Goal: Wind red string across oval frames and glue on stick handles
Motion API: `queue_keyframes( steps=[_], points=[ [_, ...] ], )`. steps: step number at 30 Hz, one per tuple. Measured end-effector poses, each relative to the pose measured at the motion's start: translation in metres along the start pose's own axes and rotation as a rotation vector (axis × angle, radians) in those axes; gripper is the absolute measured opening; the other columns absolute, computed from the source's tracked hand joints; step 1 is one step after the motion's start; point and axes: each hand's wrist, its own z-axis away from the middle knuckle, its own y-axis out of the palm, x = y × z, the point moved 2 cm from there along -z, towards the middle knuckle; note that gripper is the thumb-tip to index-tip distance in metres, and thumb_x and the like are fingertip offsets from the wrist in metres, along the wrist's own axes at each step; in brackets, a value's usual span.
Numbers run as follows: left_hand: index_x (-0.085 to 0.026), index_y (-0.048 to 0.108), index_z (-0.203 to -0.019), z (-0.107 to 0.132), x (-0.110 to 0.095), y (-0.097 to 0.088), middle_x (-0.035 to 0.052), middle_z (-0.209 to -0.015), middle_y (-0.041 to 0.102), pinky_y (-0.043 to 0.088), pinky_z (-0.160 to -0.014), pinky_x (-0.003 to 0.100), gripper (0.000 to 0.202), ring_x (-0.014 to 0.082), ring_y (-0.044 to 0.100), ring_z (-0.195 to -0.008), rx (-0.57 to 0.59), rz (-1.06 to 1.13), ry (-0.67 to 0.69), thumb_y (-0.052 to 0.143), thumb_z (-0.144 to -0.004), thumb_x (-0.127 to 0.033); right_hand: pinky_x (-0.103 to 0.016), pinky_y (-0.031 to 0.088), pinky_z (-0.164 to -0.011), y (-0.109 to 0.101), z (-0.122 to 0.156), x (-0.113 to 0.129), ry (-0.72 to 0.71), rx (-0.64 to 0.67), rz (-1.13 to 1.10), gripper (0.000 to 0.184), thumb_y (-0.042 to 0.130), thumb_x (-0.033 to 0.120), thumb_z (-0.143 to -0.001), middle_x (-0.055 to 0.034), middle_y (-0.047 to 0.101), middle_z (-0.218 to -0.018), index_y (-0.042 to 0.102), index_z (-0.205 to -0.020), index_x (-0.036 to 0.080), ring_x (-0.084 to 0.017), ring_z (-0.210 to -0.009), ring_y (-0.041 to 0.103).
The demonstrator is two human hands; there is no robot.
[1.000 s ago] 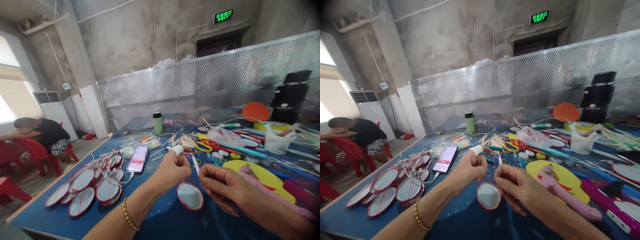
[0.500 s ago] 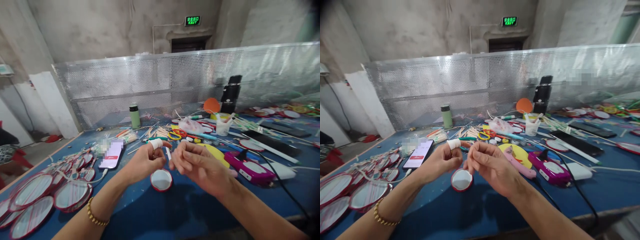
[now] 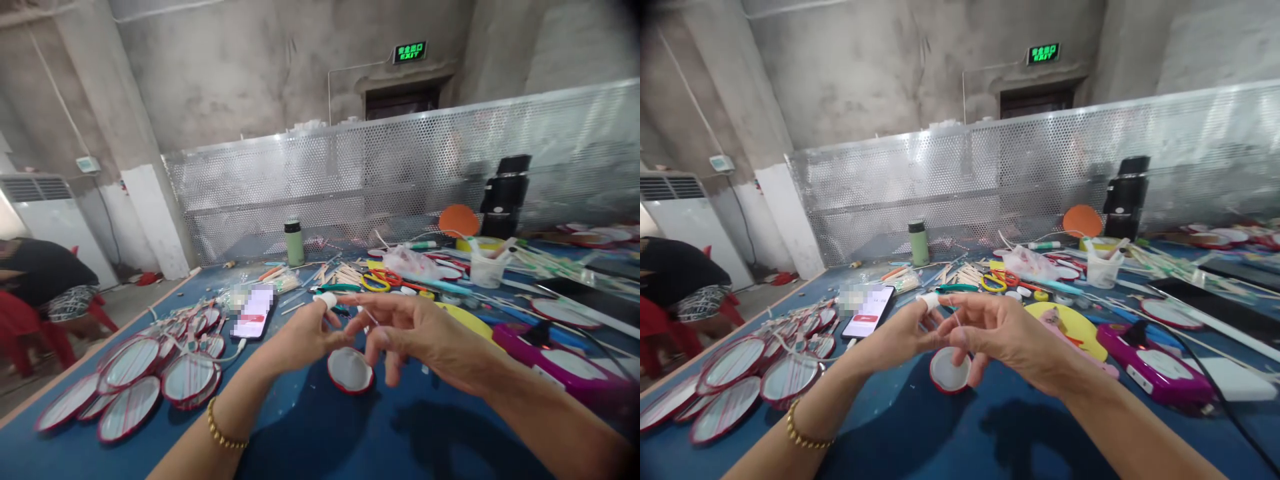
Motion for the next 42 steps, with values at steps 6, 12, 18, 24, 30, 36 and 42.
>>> queue_keyframes(
  steps=[6,12,18,24,30,36,42],
  points=[
    [-0.016,0.061,-0.103,0.029,0.007,0.017,0.0130,-0.096,0.062,0.043,-0.077,0.042,0.056,0.0324,0.056,-0.093,-0.044,-0.715,-0.085,0.079,-0.064,-0.052,-0.019,0.056,-0.044,0.003,-0.009,-0.032,-0.037,-0.051,0.129,0.069,0.078,0.044,-0.075,-0.0062,0.052,-0.106,0.051,-0.134,0.024,-0.015,-0.078,0.060],
    [-0.016,0.058,-0.116,0.034,0.008,0.028,0.0139,-0.108,0.062,0.043,-0.082,0.043,0.053,0.0314,0.055,-0.098,0.036,-0.709,-0.027,0.076,-0.069,-0.033,-0.017,0.053,-0.043,0.006,-0.006,-0.041,-0.041,-0.114,0.211,0.057,0.078,0.046,-0.074,-0.0049,0.052,-0.099,0.058,-0.121,0.021,-0.013,-0.074,0.057],
    [-0.019,0.053,-0.126,0.033,0.014,0.032,0.0098,-0.111,0.062,0.042,-0.088,0.041,0.064,0.0285,0.054,-0.100,0.035,-0.621,0.096,0.075,-0.069,-0.036,-0.021,0.053,-0.043,0.003,-0.008,-0.038,-0.084,-0.248,0.276,0.050,0.077,0.047,-0.072,-0.0036,0.057,-0.092,0.062,-0.108,0.015,-0.011,-0.064,0.055],
    [-0.020,0.058,-0.119,0.027,0.024,0.036,0.0080,-0.103,0.063,0.041,-0.087,0.040,0.065,0.0293,0.055,-0.098,-0.056,-0.576,0.011,0.082,-0.060,-0.037,-0.021,0.051,-0.042,0.003,-0.009,-0.040,-0.061,-0.263,0.259,0.048,0.076,0.045,-0.074,-0.0021,0.058,-0.087,0.063,-0.108,0.014,-0.010,-0.060,0.056],
    [-0.021,0.036,-0.142,0.025,0.017,0.033,0.0058,-0.114,0.062,0.047,-0.080,0.031,0.084,0.0178,0.060,-0.089,-0.161,-0.271,-0.020,0.073,-0.067,-0.020,-0.021,0.049,-0.042,-0.004,-0.008,-0.042,-0.088,-0.348,0.321,0.049,0.075,0.047,-0.074,-0.0042,0.062,-0.087,0.064,-0.107,0.014,-0.012,-0.062,0.057],
    [-0.027,0.022,-0.151,0.027,0.003,0.037,0.0062,-0.125,0.060,0.045,-0.097,0.036,0.097,0.0213,0.060,-0.108,-0.156,-0.240,0.142,0.071,-0.068,-0.013,-0.029,0.052,-0.071,-0.003,-0.006,-0.037,-0.163,-0.346,0.382,0.037,0.077,0.036,-0.071,-0.0050,0.069,-0.094,0.068,-0.100,0.015,-0.018,-0.081,0.062],
    [-0.026,0.013,-0.154,0.027,0.009,0.038,0.0116,-0.137,0.052,0.042,-0.105,0.042,0.094,0.0256,0.055,-0.121,-0.088,-0.382,0.287,0.066,-0.077,-0.015,-0.027,0.052,-0.062,0.009,-0.005,-0.033,-0.053,-0.185,0.100,0.044,0.077,0.040,-0.071,-0.0027,0.068,-0.089,0.063,-0.105,0.016,-0.018,-0.078,0.064]
  ],
)
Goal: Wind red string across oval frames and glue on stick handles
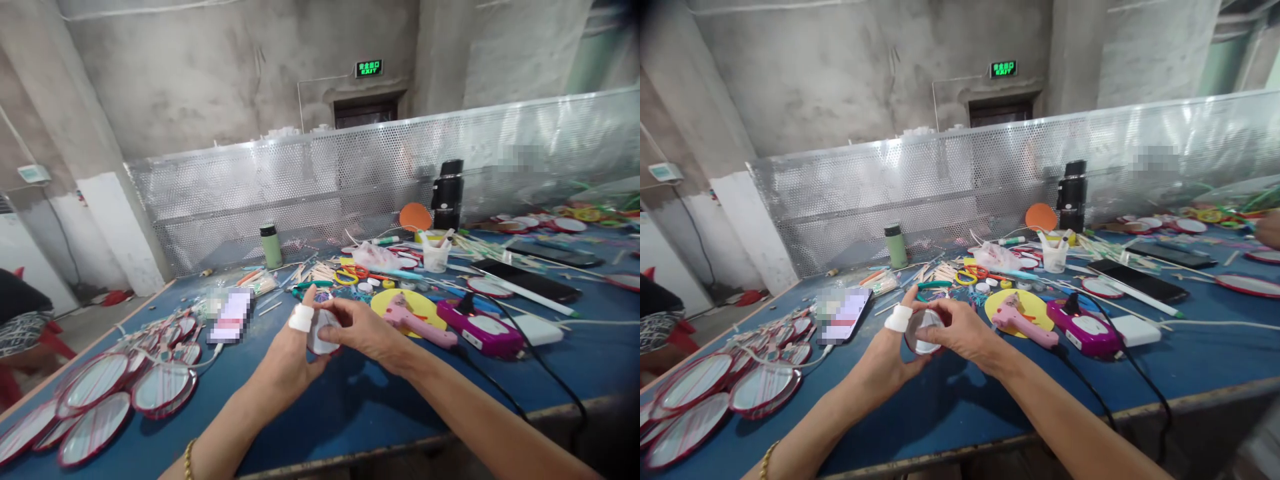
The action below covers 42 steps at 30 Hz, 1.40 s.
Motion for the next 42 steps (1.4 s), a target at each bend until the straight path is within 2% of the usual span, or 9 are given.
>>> queue_keyframes(
  steps=[4,8,12,16,18,21,29,38,42],
  points=[
    [-0.028,0.010,-0.154,0.002,0.002,0.002,0.0150,-0.143,0.042,0.044,-0.105,0.044,0.093,0.0279,0.051,-0.126,0.037,-0.079,0.079,0.066,-0.080,-0.016,-0.024,0.050,-0.045,0.008,0.000,-0.001,0.081,0.015,0.015,0.053,0.079,0.041,-0.068,-0.0008,0.065,-0.084,0.059,-0.112,0.017,-0.016,-0.062,0.061],
    [-0.030,0.010,-0.154,0.001,-0.001,0.004,0.0161,-0.149,0.032,0.043,-0.107,0.045,0.094,0.0295,0.045,-0.133,0.036,-0.080,0.162,0.068,-0.081,-0.015,-0.020,0.045,-0.036,0.013,-0.004,-0.003,0.025,-0.005,0.088,0.047,0.077,0.035,-0.070,0.0006,0.064,-0.083,0.059,-0.111,0.019,-0.011,-0.052,0.055],
    [-0.028,0.022,-0.151,-0.003,0.001,0.000,0.0155,-0.146,0.039,0.048,-0.100,0.043,0.101,0.0291,0.055,-0.122,-0.062,0.092,-0.034,0.079,-0.068,-0.016,-0.020,0.045,-0.036,0.011,-0.006,-0.008,0.034,-0.061,0.086,0.045,0.076,0.035,-0.071,0.0016,0.064,-0.076,0.058,-0.111,0.020,-0.011,-0.048,0.055],
    [-0.013,0.042,-0.138,-0.004,0.002,-0.009,0.0119,-0.105,0.065,0.058,-0.069,0.035,0.074,0.0196,0.067,-0.077,-0.023,0.414,-0.359,0.074,-0.073,-0.028,-0.020,0.046,-0.036,0.006,-0.004,-0.008,-0.028,-0.104,0.082,0.047,0.075,0.040,-0.073,0.0005,0.063,-0.082,0.057,-0.114,0.022,-0.013,-0.055,0.058],
    [-0.008,0.056,-0.117,-0.005,-0.001,-0.012,0.0066,-0.077,0.066,0.056,-0.059,0.031,0.047,0.0175,0.065,-0.063,0.079,0.530,-0.401,0.065,-0.081,-0.037,-0.019,0.045,-0.035,0.005,-0.003,-0.007,-0.058,-0.121,0.123,0.046,0.075,0.041,-0.074,-0.0002,0.062,-0.084,0.058,-0.112,0.022,-0.014,-0.058,0.058],
    [-0.011,0.058,-0.089,-0.005,-0.004,-0.013,0.0037,-0.062,0.063,0.053,-0.050,0.027,0.035,0.0159,0.063,-0.052,0.146,0.622,-0.405,0.059,-0.084,-0.046,-0.019,0.045,-0.036,0.007,-0.001,-0.007,-0.074,-0.136,0.200,0.040,0.073,0.040,-0.075,-0.0018,0.063,-0.091,0.058,-0.109,0.023,-0.014,-0.060,0.059],
    [-0.016,0.054,-0.073,-0.007,0.006,-0.007,0.0045,-0.060,0.067,0.055,-0.054,0.028,0.033,0.0187,0.068,-0.053,0.114,0.562,-0.390,0.061,-0.081,-0.047,-0.022,0.045,-0.043,0.008,0.002,-0.007,-0.021,-0.144,0.369,0.036,0.075,0.033,-0.072,-0.0026,0.065,-0.087,0.057,-0.101,0.021,-0.014,-0.059,0.058],
    [-0.020,0.053,-0.069,-0.006,0.011,-0.001,0.0016,-0.057,0.065,0.056,-0.053,0.030,0.027,0.0217,0.069,-0.054,0.140,0.464,-0.375,0.056,-0.082,-0.044,-0.027,0.054,-0.046,0.012,0.003,-0.006,0.078,0.043,0.085,0.037,0.077,0.032,-0.070,0.0020,0.064,-0.071,0.056,-0.098,0.021,-0.017,-0.061,0.063],
    [-0.019,0.055,-0.071,-0.005,0.012,-0.001,0.0030,-0.058,0.068,0.056,-0.053,0.030,0.026,0.0225,0.070,-0.053,0.113,0.450,-0.428,0.058,-0.079,-0.043,-0.026,0.054,-0.045,0.011,0.001,-0.008,0.074,0.031,0.078,0.038,0.078,0.033,-0.069,0.0020,0.065,-0.071,0.060,-0.100,0.021,-0.017,-0.060,0.063]
  ],
)
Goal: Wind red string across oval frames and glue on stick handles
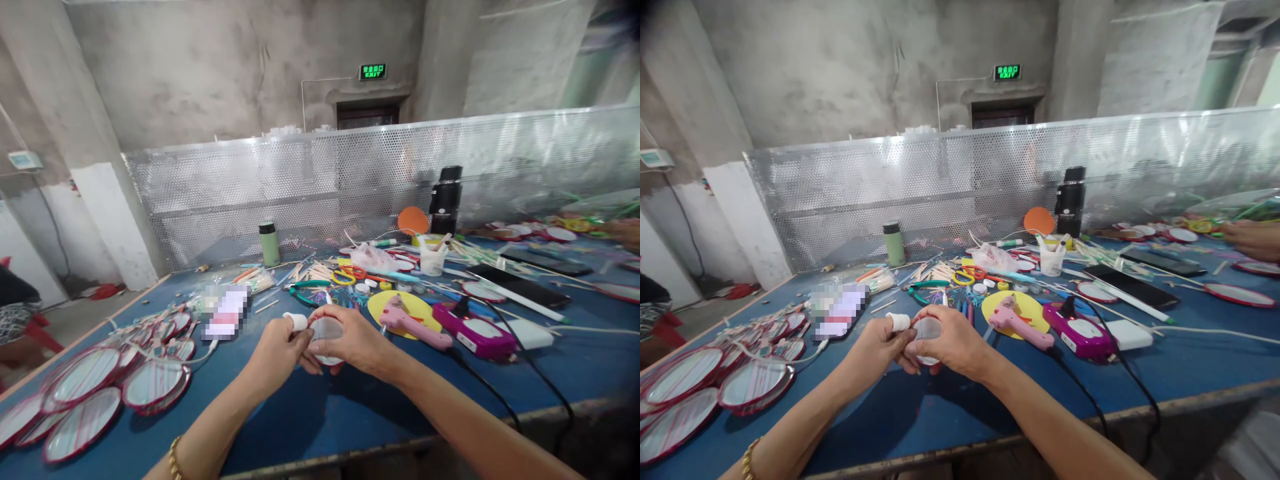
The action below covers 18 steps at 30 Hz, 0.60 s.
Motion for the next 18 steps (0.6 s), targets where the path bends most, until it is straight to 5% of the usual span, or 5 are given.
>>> queue_keyframes(
  steps=[7,11,18],
  points=[
    [-0.018,0.057,-0.072,-0.001,0.004,0.001,0.0022,-0.056,0.067,0.058,-0.050,0.030,0.019,0.0214,0.069,-0.050,-0.027,-0.009,-0.042,0.058,-0.077,-0.037,-0.024,0.053,-0.044,0.003,0.000,0.002,0.067,-0.010,0.061,0.038,0.077,0.028,-0.066,0.0012,0.064,-0.070,0.063,-0.100,0.018,-0.017,-0.059,0.063],
    [-0.018,0.056,-0.069,-0.003,0.011,0.000,0.0017,-0.056,0.067,0.056,-0.044,0.028,0.019,0.0214,0.069,-0.049,-0.034,-0.024,-0.048,0.058,-0.077,-0.035,-0.019,0.050,-0.045,0.005,0.001,0.008,0.005,-0.060,0.148,0.040,0.079,0.026,-0.061,-0.0023,0.065,-0.090,0.067,-0.098,0.018,-0.016,-0.069,0.063],
    [-0.016,0.058,-0.070,-0.003,0.005,-0.001,0.0011,-0.054,0.067,0.055,-0.044,0.024,0.017,0.0179,0.067,-0.045,-0.067,0.038,-0.054,0.060,-0.077,-0.031,-0.023,0.051,-0.044,0.006,-0.001,0.001,0.010,-0.076,0.053,0.057,0.079,0.029,-0.064,-0.0017,0.067,-0.085,0.061,-0.118,0.019,-0.015,-0.061,0.062]
  ],
)
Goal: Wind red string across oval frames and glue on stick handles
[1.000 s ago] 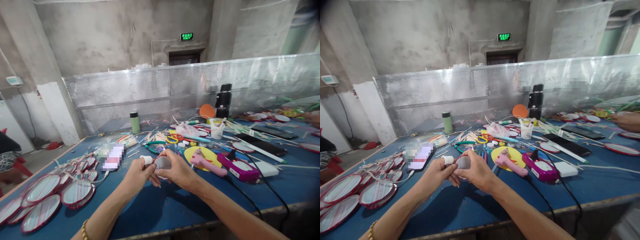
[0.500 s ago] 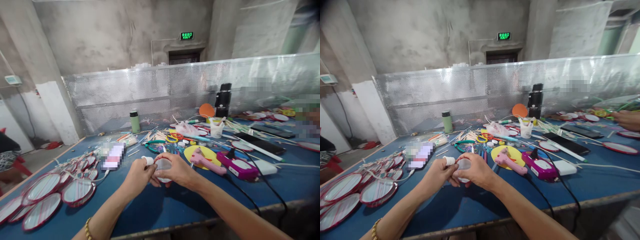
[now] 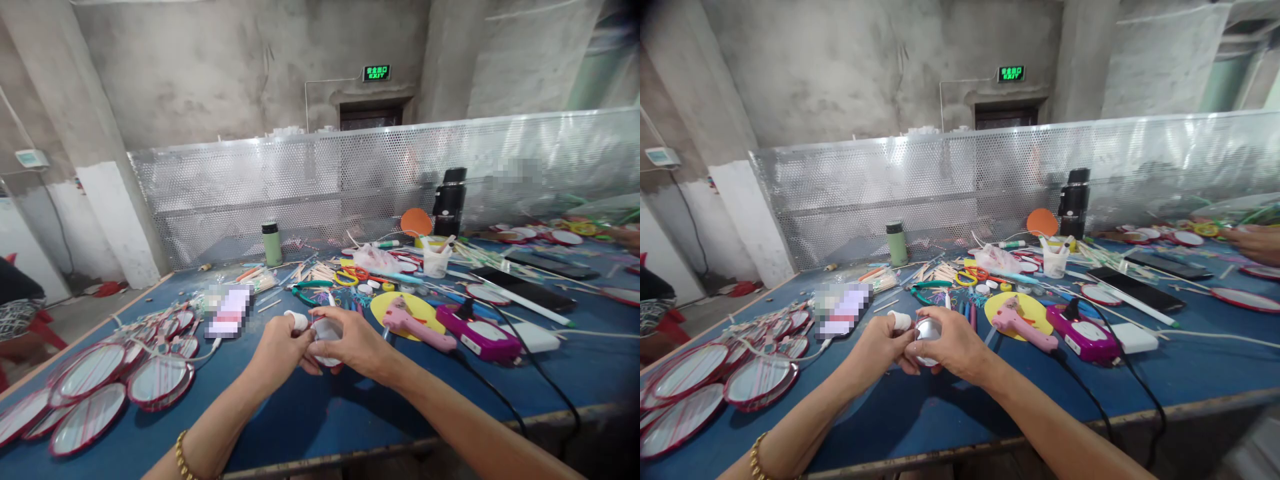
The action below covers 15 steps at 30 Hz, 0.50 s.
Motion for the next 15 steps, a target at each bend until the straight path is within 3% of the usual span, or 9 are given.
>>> queue_keyframes(
  steps=[3,9,15],
  points=[
    [-0.017,0.057,-0.068,0.0012,-0.0037,0.0007,0.0007,-0.052,0.066,0.055,-0.044,0.025,0.017,0.0175,0.066,-0.044,-0.002,0.015,-0.013,0.059,-0.078,-0.030,-0.023,0.051,-0.044,-0.0009,-0.0010,-0.0031,-0.008,-0.009,-0.053,0.061,0.079,0.033,-0.066,-0.0033,0.068,-0.089,0.059,-0.121,0.019,-0.017,-0.065,0.064],
    [-0.018,0.055,-0.066,0.0026,-0.0055,0.0007,0.0002,-0.052,0.064,0.055,-0.045,0.027,0.020,0.0191,0.067,-0.048,0.008,-0.057,0.040,0.060,-0.078,-0.034,-0.023,0.050,-0.042,0.0003,0.0005,-0.0030,0.015,0.054,-0.083,0.039,0.079,0.032,-0.066,0.0023,0.065,-0.070,0.059,-0.098,0.021,-0.017,-0.061,0.063],
    [-0.020,0.052,-0.067,0.0018,-0.0039,-0.0022,0.0010,-0.053,0.065,0.054,-0.046,0.028,0.021,0.0206,0.067,-0.048,-0.025,-0.097,0.105,0.054,-0.082,-0.035,-0.030,0.056,-0.050,-0.0009,-0.0007,0.0008,0.047,0.030,-0.099,0.037,0.077,0.030,-0.067,0.0016,0.065,-0.072,0.055,-0.094,0.020,-0.019,-0.064,0.064]
  ],
)
